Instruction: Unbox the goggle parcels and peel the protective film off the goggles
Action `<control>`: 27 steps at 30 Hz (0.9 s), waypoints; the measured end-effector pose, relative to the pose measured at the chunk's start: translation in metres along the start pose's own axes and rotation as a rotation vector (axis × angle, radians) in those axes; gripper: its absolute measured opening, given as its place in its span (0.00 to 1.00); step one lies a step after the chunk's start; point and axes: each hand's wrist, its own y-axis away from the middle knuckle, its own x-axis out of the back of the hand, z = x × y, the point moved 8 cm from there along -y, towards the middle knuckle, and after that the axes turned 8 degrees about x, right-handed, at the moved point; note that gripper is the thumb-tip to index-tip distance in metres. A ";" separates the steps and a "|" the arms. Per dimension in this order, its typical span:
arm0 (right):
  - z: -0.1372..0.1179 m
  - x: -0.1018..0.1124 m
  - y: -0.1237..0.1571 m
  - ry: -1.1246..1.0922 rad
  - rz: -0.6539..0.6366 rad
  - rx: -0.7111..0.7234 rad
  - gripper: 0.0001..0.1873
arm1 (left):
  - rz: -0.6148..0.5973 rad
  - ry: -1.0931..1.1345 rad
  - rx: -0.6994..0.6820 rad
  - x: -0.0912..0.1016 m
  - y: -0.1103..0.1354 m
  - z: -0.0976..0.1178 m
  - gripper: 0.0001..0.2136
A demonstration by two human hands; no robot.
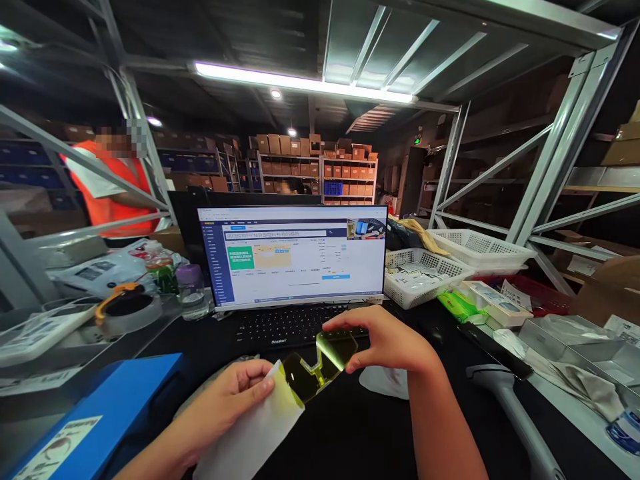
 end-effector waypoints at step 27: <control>-0.004 -0.048 -0.018 0.162 -0.166 -0.007 0.38 | 0.112 -0.046 0.003 0.013 -0.004 -0.005 0.25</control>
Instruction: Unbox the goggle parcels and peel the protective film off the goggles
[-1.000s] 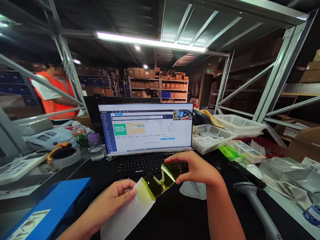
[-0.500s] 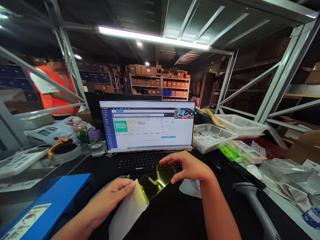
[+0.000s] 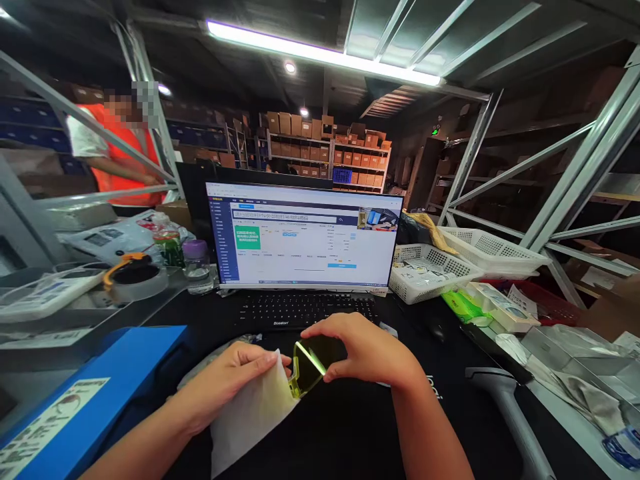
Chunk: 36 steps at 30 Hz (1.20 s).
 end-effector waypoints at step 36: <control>-0.017 -0.015 -0.006 -0.016 0.040 0.040 0.43 | -0.067 0.130 -0.068 -0.012 0.001 0.005 0.25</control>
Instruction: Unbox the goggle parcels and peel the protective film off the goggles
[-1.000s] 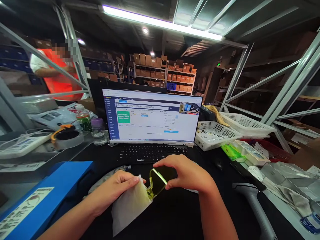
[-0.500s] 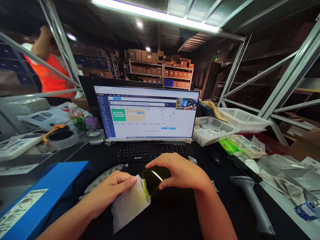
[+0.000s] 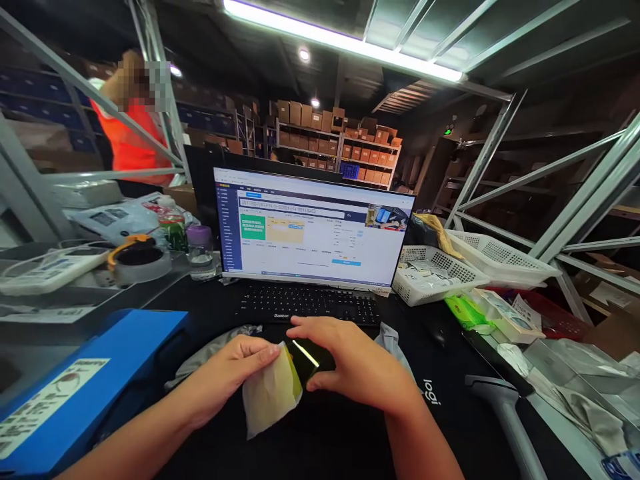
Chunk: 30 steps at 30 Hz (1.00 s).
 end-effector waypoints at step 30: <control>0.017 -0.035 -0.015 -0.247 0.168 -0.249 0.49 | 0.525 -0.025 -0.370 0.043 0.023 0.032 0.18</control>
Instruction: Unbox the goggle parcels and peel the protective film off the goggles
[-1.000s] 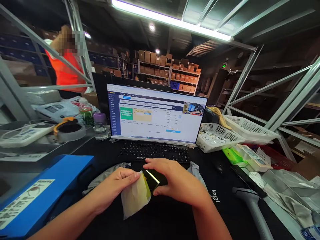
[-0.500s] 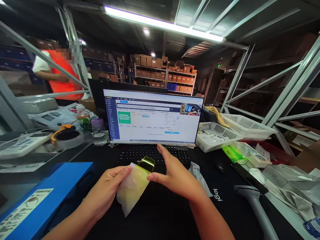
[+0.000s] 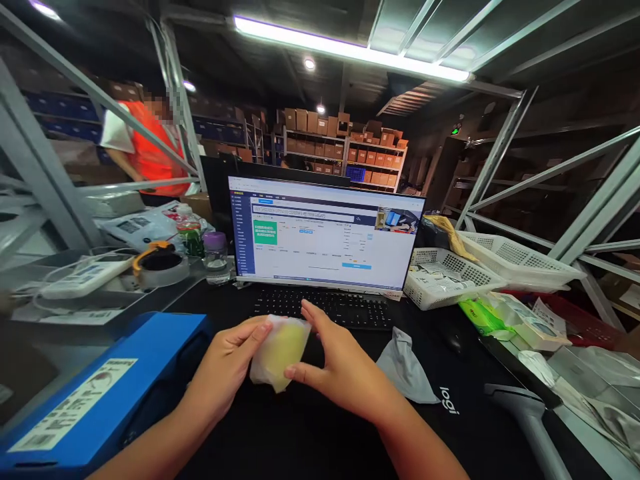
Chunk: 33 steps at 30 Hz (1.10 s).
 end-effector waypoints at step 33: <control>0.039 0.041 -0.015 -0.672 0.200 -0.063 0.29 | 0.246 -1.258 -0.644 0.036 0.082 -0.056 0.07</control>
